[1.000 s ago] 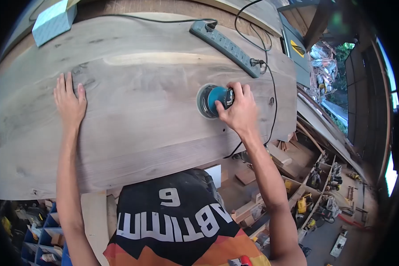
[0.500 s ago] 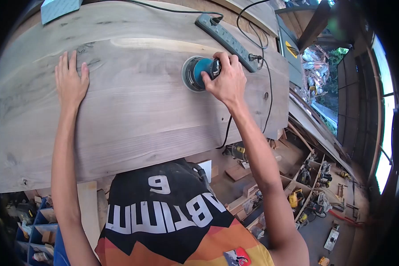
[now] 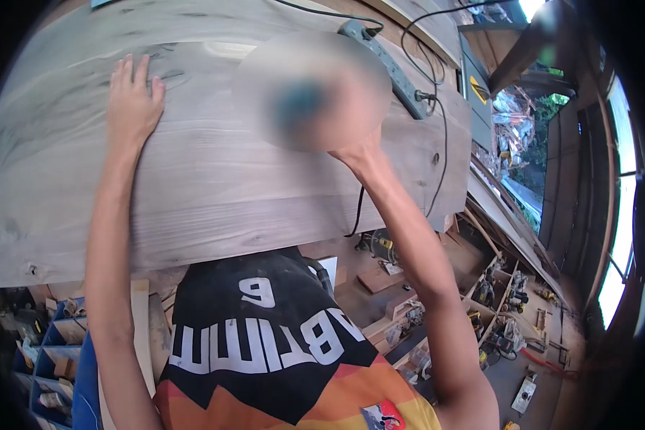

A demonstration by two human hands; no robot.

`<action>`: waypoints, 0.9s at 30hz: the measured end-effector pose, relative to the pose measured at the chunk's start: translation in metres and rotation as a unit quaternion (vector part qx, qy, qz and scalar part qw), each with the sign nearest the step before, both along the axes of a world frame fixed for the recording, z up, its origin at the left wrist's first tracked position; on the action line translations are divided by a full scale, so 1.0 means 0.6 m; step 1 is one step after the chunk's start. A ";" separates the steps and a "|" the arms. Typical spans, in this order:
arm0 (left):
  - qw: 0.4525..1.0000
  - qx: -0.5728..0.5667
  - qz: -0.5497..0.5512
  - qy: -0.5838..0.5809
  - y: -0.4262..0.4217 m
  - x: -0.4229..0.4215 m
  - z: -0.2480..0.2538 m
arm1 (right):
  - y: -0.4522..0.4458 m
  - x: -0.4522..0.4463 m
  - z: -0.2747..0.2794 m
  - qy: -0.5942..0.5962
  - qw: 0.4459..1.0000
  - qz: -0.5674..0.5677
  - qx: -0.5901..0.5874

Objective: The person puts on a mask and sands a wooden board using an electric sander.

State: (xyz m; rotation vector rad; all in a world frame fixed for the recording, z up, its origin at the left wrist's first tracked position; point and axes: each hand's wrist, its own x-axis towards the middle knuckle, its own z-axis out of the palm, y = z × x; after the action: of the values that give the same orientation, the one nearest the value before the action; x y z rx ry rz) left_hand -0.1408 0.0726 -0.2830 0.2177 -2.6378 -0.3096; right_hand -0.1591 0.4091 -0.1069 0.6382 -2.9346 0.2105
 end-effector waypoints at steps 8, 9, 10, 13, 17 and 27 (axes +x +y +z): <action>1.000 0.024 -0.002 0.016 0.002 -0.005 0.000 | 0.001 0.014 0.004 -0.018 1.000 -0.007 0.003; 1.000 0.021 0.000 0.016 0.001 -0.007 0.000 | -0.002 0.022 0.004 -0.022 1.000 -0.003 -0.002; 1.000 0.017 -0.002 0.014 0.000 -0.004 0.001 | -0.005 0.030 0.001 -0.028 1.000 -0.004 -0.010; 0.999 0.026 -0.020 0.022 0.003 -0.001 0.003 | -0.020 0.025 -0.004 0.013 1.000 -0.012 -0.017; 0.997 0.032 -0.068 0.028 0.015 0.008 0.006 | -0.038 0.058 0.002 -0.014 1.000 0.007 -0.011; 0.973 0.107 -0.204 -0.026 0.224 0.060 0.027 | 0.025 0.052 -0.009 0.023 0.999 -0.041 -0.018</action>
State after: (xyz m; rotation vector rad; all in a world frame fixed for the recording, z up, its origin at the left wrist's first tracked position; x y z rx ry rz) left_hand -0.1048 0.2071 -0.2668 -0.2570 -2.6826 -0.7348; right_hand -0.1278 0.4240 -0.1120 0.5088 -2.8990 0.2353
